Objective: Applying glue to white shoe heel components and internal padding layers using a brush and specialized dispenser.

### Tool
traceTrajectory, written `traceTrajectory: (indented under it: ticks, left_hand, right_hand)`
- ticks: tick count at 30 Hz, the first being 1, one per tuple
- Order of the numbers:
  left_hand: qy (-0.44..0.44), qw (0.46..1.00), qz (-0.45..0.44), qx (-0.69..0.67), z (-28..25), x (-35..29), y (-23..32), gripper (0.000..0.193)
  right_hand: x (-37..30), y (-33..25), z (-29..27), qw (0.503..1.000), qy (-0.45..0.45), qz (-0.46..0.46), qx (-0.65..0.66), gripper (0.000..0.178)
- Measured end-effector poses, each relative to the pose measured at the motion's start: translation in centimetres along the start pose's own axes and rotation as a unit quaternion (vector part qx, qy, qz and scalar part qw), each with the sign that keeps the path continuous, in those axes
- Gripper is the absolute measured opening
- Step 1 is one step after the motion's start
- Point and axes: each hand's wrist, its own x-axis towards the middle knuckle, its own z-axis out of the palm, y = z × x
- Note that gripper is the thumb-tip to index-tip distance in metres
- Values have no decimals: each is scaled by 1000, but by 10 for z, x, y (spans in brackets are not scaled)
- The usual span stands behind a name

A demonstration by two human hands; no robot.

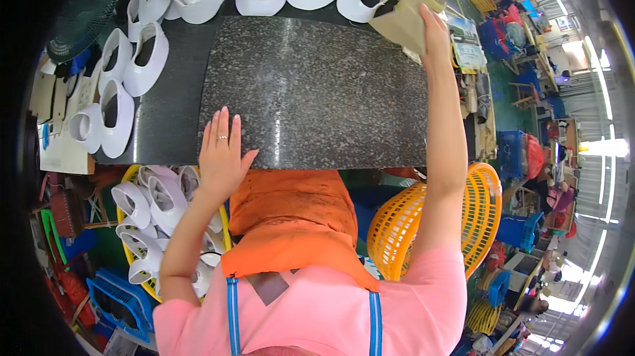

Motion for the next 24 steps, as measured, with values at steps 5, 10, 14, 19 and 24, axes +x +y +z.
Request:
traceTrajectory:
  ticks: [5, 10, 14, 19, 24]
  left_hand:
    - [-142, 974, 168, -56, -23, 27, -41, 85]
    - [-218, 939, 262, -56, -28, 44, -58, 87]
    - [-241, 938, 247, -45, -28, 42, -60, 91]
    - [-239, 935, 250, -77, -25, 45, -63, 89]
    - [-222, 943, 224, -106, -23, 45, -61, 85]
  right_hand:
    - [-140, 46, 3, 836, -117, -237, -480, 16]
    - [-109, 107, 11, 643, -117, -222, -724, 21]
    - [-13, 124, 31, 626, -10, -203, -752, 16]
    - [96, 129, 24, 628, 36, -199, -752, 20]
    - [87, 109, 16, 699, 35, -125, -703, 28]
